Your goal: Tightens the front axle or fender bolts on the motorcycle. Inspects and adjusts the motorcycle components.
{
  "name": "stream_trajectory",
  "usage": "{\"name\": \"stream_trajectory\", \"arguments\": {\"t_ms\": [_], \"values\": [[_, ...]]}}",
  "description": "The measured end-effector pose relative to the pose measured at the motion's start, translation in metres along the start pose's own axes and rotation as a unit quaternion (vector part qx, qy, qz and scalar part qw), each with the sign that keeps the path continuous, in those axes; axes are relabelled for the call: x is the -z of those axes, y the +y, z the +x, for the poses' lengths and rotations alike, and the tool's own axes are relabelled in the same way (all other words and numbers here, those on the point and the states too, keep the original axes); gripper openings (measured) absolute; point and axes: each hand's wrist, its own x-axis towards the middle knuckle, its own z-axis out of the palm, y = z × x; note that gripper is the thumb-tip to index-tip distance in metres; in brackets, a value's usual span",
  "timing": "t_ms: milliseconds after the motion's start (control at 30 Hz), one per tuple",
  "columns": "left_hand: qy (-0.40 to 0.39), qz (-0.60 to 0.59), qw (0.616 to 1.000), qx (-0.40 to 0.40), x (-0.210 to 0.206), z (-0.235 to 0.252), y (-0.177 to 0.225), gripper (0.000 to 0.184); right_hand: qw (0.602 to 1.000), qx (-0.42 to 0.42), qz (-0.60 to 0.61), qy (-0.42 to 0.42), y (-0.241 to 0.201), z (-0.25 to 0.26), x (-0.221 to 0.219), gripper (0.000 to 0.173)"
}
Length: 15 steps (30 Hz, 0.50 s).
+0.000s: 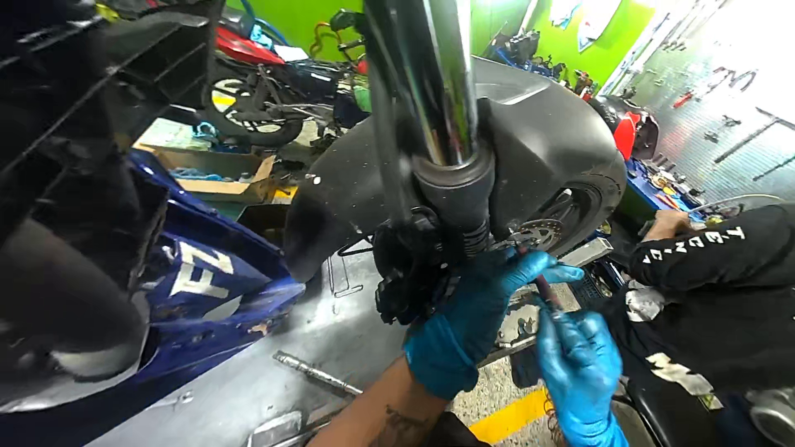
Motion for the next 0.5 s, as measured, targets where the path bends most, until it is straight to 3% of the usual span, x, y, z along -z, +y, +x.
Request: {"name": "stream_trajectory", "arguments": {"t_ms": [67,167,300,400,500], "values": [[0.040,0.002,0.999,0.024,-0.003,0.000,0.004,0.025,0.996,-0.051,0.046,0.053,0.002,0.023,0.006,0.021],[0.074,0.017,0.996,0.049,-0.002,-0.004,0.008,0.023,0.990,-0.040,0.110,0.082,-0.027,0.049,0.011,0.022],[0.032,-0.021,0.998,0.056,0.002,-0.008,0.011,0.030,0.996,0.058,0.065,-0.015,-0.054,0.026,0.000,0.019],[0.002,-0.030,0.998,0.049,0.004,-0.003,0.005,0.034,0.995,0.080,0.022,-0.053,-0.034,0.000,-0.004,0.024],[-0.010,-0.031,0.999,0.002,0.000,0.004,0.000,0.033,0.999,0.026,-0.015,-0.021,-0.007,-0.004,0.003,0.021]]}}
